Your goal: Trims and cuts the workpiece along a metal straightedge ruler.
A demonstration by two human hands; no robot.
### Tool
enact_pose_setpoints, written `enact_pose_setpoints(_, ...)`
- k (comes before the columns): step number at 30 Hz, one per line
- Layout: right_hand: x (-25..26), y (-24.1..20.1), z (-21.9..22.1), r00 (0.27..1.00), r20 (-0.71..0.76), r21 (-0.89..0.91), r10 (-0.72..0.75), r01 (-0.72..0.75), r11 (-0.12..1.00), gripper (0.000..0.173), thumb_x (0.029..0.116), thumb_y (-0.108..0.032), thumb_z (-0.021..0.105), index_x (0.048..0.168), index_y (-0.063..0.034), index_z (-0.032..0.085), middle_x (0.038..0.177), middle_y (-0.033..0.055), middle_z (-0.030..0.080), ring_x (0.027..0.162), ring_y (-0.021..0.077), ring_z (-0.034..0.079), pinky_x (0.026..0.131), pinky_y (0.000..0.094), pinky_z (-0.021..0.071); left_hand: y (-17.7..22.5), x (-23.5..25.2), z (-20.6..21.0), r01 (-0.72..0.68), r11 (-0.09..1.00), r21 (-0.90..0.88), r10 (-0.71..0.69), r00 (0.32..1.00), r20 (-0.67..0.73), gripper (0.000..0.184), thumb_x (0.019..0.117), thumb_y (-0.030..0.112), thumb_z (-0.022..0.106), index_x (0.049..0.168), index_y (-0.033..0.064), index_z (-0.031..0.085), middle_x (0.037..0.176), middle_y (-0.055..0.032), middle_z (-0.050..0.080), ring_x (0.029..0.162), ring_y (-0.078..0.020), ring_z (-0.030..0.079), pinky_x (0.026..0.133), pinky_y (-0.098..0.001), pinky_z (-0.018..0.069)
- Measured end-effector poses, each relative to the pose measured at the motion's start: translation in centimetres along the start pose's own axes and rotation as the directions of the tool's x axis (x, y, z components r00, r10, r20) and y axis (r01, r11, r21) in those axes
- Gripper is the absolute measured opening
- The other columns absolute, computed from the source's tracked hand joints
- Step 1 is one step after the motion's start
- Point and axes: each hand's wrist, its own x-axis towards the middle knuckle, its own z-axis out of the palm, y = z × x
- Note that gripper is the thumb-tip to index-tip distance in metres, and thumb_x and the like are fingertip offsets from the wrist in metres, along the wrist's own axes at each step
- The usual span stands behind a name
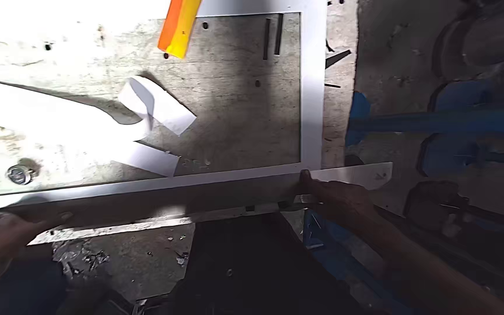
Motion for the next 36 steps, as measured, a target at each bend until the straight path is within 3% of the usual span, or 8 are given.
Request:
enact_pose_setpoints(2, 0.4, -0.5, -0.4, 0.998, 0.061, 0.019, 0.03, -0.031, 0.999, 0.078, 0.0792, -0.036, 0.083, 0.15, -0.0171, 0.055, 0.076, 0.0172, 0.071, 0.063, 0.0424, 0.069, 0.051, 0.0596, 0.0509, 1.7, -1.2, -0.6, 0.125, 0.985, 0.123, -0.123, 0.992, -0.024, 0.137, 0.0647, 0.049, 0.095, 0.155, -0.0149, 0.014, 0.156, -0.0415, 0.026, 0.146, -0.0523, 0.03, 0.117, -0.0648, 0.0304)
enact_pose_setpoints(5, 1.4, -1.0, -1.1, 0.972, 0.219, 0.044, 0.088, -0.1, 0.994, 0.077, 0.0848, -0.038, 0.081, 0.153, -0.0177, 0.051, 0.083, 0.0258, 0.071, 0.07, 0.0522, 0.068, 0.056, 0.0696, 0.0494, 2.1, -0.8, -1.1, 0.235, 0.966, 0.107, -0.232, 0.972, -0.044, 0.156, 0.0556, 0.058, 0.097, 0.155, -0.0169, 0.002, 0.162, -0.0408, 0.008, 0.15, -0.0518, 0.022, 0.117, -0.0636, 0.0315)
enact_pose_setpoints(9, 1.7, -0.8, -2.0, 0.919, 0.369, 0.008, 0.137, -0.151, 0.989, 0.077, 0.0943, -0.067, 0.057, 0.153, -0.0186, 0.049, 0.103, 0.024, 0.074, 0.088, 0.0491, 0.072, 0.072, 0.0718, 0.0516, 1.7, -0.4, -0.1, 0.306, 0.944, 0.125, -0.303, 0.952, -0.043, 0.169, 0.0462, 0.071, 0.093, 0.157, -0.0109, -0.005, 0.165, -0.0359, -0.01, 0.154, -0.0501, 0.011, 0.113, -0.0699, 0.0301)
enact_pose_setpoints(13, 2.1, -1.7, -3.1, 0.919, 0.363, -0.034, 0.152, -0.15, 0.988, 0.078, 0.0944, -0.068, 0.057, 0.154, -0.0188, 0.048, 0.102, 0.0251, 0.074, 0.089, 0.0514, 0.071, 0.072, 0.0749, 0.0488, 2.2, -0.7, -0.2, 0.31, 0.941, 0.138, -0.305, 0.951, -0.054, 0.17, 0.0439, 0.074, 0.092, 0.158, -0.0098, -0.002, 0.165, -0.0356, -0.011, 0.154, -0.0504, 0.01, 0.112, -0.0709, 0.0311)
enact_pose_setpoints(18, 1.7, -1.2, -2.7, 0.954, 0.294, -0.027, 0.065, -0.059, 0.998, 0.073, 0.0951, -0.064, 0.059, 0.152, -0.0188, 0.051, 0.097, 0.0225, 0.075, 0.083, 0.0489, 0.072, 0.067, 0.0734, 0.0497, 3.7, -1.9, 1.5, 0.302, 0.948, 0.101, -0.297, 0.953, -0.067, 0.178, 0.0375, 0.085, 0.085, 0.159, -0.007, -0.006, 0.165, -0.0354, -0.015, 0.156, -0.0484, 0.0, 0.12, -0.0708, 0.0154)
enact_pose_setpoints(26, 2.3, -0.8, -3.2, 0.939, 0.341, -0.113, -0.039, 0.082, 0.99, 0.077, 0.0927, -0.053, 0.066, 0.152, -0.007, 0.049, 0.088, 0.0235, 0.074, 0.079, 0.0485, 0.072, 0.064, 0.0666, 0.0533, 17.0, -13.2, 11.1, 0.19, 0.981, -0.023, -0.191, 0.981, -0.034, 0.174, 0.045, 0.09, 0.078, 0.16, -0.0057, -0.011, 0.165, -0.0301, -0.024, 0.156, -0.0446, -0.012, 0.121, -0.0681, 0.0054)
enact_pose_setpoints(30, 2.2, 0.2, -3.6, 0.944, 0.306, -0.164, -0.124, 0.181, 0.97, 0.08, 0.086, -0.057, 0.071, 0.148, -0.01, 0.054, 0.078, 0.0208, 0.073, 0.071, 0.0449, 0.072, 0.058, 0.062, 0.0534, 23.4, -18.2, 15.4, 0.169, 0.984, -0.056, -0.17, 0.985, -0.004, 0.172, 0.0476, 0.09, 0.077, 0.159, -0.005, -0.015, 0.164, -0.0305, -0.026, 0.156, -0.0445, -0.017, 0.122, -0.0679, 0.0002)
enact_pose_setpoints(36, 3.1, 0.2, -4.7, 0.911, 0.392, -0.269, -0.125, 0.244, 0.932, 0.076, 0.0868, -0.059, 0.07, 0.148, -0.0161, 0.054, 0.082, 0.0152, 0.075, 0.076, 0.0387, 0.074, 0.061, 0.0544, 0.0559, 26.1, -18.8, 17.1, 0.226, 0.97, -0.091, -0.229, 0.973, -0.019, 0.176, 0.043, 0.087, 0.081, 0.159, -0.0055, -0.014, 0.163, -0.0317, -0.026, 0.155, -0.046, -0.015, 0.121, -0.0692, 0.006)
